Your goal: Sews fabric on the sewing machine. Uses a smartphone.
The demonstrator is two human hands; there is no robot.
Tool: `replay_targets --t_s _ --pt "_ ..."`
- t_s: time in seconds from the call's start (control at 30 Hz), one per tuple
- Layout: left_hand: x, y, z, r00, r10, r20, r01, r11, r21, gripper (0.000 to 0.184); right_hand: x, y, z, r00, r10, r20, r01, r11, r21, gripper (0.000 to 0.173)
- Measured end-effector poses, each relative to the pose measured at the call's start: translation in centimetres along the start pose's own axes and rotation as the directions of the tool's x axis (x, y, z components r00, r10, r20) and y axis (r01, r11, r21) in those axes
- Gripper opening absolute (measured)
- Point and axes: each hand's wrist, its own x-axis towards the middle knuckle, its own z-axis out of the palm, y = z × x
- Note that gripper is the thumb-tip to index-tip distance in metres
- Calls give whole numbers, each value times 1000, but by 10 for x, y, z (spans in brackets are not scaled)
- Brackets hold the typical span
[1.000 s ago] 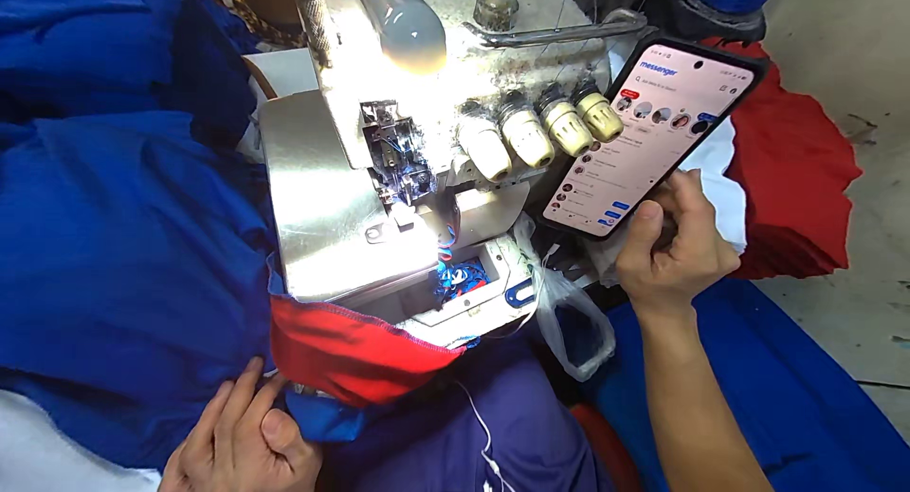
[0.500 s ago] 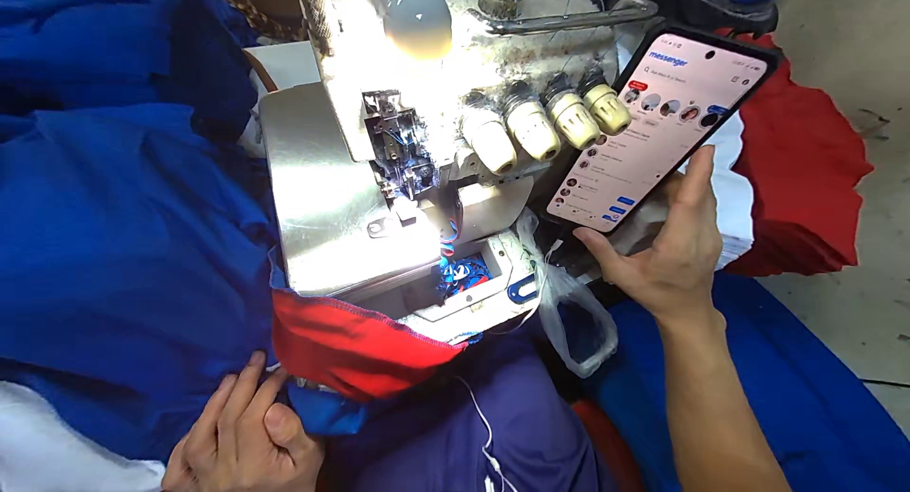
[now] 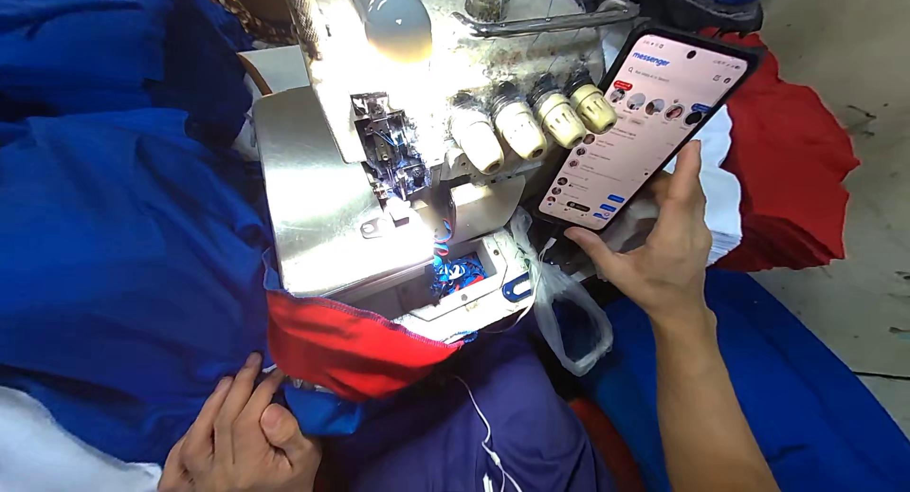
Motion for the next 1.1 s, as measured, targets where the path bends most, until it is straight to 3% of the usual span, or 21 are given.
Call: replay_targets --t_s 0.4,0.6,0.73,0.8,0.9,1.1 --pt "-1 0 1 1000 -12 -6 12 1000 0 57 0 -1 0 1000 3 -12 -2 1000 30 111" --pt "-1 0 1 1000 -10 -16 10 1000 -10 57 2 -1 -2 997 -74 -16 73 997 -13 85" --pt "0 0 1 1000 -14 -17 14 1000 -5 57 1 -2 0 998 7 -60 -2 996 94 75" --pt "0 1 1 1000 -12 -17 12 1000 -5 57 1 -1 1 995 25 -94 -10 988 155 77" --pt "0 1 1 1000 -12 -16 12 1000 -2 57 1 -1 -1 998 8 -61 -2 994 108 90" --pt "-1 0 2 1000 -17 -22 17 1000 -9 57 5 -5 0 999 -4 -45 4 1000 0 88"
